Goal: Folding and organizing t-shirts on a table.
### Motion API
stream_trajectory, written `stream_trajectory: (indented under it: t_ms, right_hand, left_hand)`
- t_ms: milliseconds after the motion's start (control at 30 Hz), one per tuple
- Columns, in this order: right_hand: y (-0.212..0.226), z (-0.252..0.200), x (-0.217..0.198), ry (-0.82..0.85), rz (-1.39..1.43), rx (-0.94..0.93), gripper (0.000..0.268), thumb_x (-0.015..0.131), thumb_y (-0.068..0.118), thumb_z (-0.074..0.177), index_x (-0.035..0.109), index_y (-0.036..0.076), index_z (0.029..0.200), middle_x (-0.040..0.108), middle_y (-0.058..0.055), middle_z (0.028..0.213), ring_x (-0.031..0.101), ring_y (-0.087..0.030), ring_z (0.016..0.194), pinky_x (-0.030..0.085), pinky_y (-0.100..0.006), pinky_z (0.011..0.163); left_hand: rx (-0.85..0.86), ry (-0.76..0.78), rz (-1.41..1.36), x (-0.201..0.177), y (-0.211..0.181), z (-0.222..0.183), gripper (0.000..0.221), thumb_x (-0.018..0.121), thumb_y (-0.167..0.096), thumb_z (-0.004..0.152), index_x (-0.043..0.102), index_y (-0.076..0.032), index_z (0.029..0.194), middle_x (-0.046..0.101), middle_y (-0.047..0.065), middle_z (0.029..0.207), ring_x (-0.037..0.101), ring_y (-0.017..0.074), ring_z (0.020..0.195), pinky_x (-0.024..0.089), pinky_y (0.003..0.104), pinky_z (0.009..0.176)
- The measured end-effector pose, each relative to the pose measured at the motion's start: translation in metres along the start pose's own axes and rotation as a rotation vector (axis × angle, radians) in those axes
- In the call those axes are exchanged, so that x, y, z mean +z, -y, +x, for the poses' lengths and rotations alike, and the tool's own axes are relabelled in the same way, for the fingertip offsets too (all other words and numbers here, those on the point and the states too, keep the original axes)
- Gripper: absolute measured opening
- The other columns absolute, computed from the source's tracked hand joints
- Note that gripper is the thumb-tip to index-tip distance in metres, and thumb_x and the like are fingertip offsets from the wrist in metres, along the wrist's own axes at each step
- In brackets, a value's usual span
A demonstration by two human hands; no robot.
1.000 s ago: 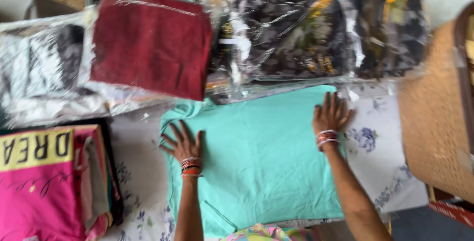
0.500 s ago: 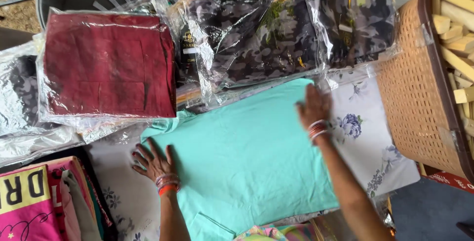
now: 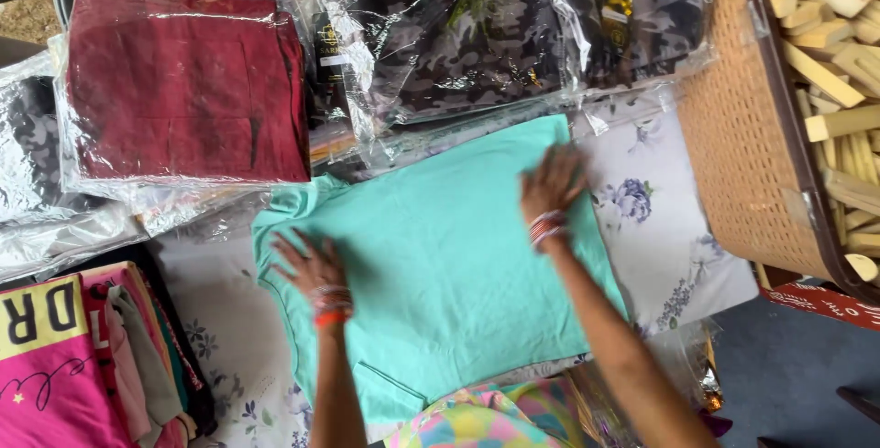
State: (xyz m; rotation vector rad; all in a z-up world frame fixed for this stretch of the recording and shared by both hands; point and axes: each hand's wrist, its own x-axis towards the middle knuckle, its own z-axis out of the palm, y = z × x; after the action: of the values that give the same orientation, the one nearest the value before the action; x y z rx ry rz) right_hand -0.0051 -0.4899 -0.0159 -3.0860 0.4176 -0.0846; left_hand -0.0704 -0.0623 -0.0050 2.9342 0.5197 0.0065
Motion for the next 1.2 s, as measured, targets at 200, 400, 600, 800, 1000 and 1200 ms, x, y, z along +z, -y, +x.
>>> stream_trajectory:
  t_ms: [200,400,600,800,1000,1200]
  right_hand:
    - [0.091,-0.187,0.000,0.276,0.373,-0.849,0.085,0.062,0.043,0.093,0.029,0.001,0.160,0.036,-0.018,0.165,0.032,-0.033,0.152,0.019,-0.053,0.124]
    - [-0.071,-0.113,-0.008,0.182,0.192,-0.108,0.088,0.055,0.047,0.093,0.027,-0.001,0.161,0.031,-0.021,0.167,0.031,-0.035,0.151,0.018,-0.056,0.126]
    - [-0.110,-0.094,-0.026,0.139,0.076,-0.037,0.080,0.040,0.047,0.103,0.021,-0.001,0.164,0.023,-0.019,0.170,0.018,-0.033,0.158,0.005,-0.055,0.127]
    - [-0.100,-0.094,-0.040,0.154,0.161,-0.006,0.082,0.040,0.047,0.101,0.020,-0.002,0.164,0.020,-0.018,0.171,0.015,-0.031,0.159,0.003,-0.059,0.127]
    - [-0.043,-0.136,-0.007,0.083,-0.075,-0.101,0.069,0.054,0.048,0.102,0.039,0.005,0.154,0.020,-0.026,0.172,0.009,-0.039,0.162,0.002,-0.065,0.125]
    - [0.057,-0.244,-0.014,0.195,0.158,-0.762,0.080,0.061,0.039,0.093,0.033,0.003,0.158,0.031,-0.016,0.166,0.026,-0.031,0.154,0.018,-0.054,0.123]
  left_hand:
    - [0.338,0.275,-0.026,0.033,-0.061,-0.125,0.077,0.048,-0.053,0.097,0.033,-0.010,0.159,0.024,0.014,0.167,0.019,0.0316,0.154,0.010,0.061,0.123]
    - [-0.110,0.121,0.081,-0.006,0.095,-0.126,0.070,0.033,-0.056,0.104,0.028,-0.021,0.163,0.014,0.017,0.172,0.010,0.0352,0.158,0.000,0.066,0.121]
    - [-0.194,0.134,0.037,-0.023,0.122,-0.118,0.066,0.024,-0.055,0.104,0.022,-0.026,0.164,0.010,0.014,0.173,0.004,0.0370,0.159,-0.003,0.063,0.123]
    - [-0.230,0.195,0.170,-0.032,0.117,-0.110,0.065,0.027,-0.050,0.104,0.016,-0.029,0.165,0.007,0.011,0.173,0.006,0.0347,0.159,-0.001,0.067,0.122]
    - [-0.081,0.077,-0.134,-0.010,0.035,-0.128,0.078,0.052,-0.032,0.092,0.022,-0.015,0.161,0.011,0.029,0.168,0.013,0.0427,0.157,0.012,0.072,0.115]
    - [0.442,0.218,-0.191,0.019,-0.050,-0.208,0.070,0.053,-0.036,0.096,0.031,-0.019,0.160,0.024,0.015,0.168,0.021,0.0351,0.155,0.013,0.068,0.120]
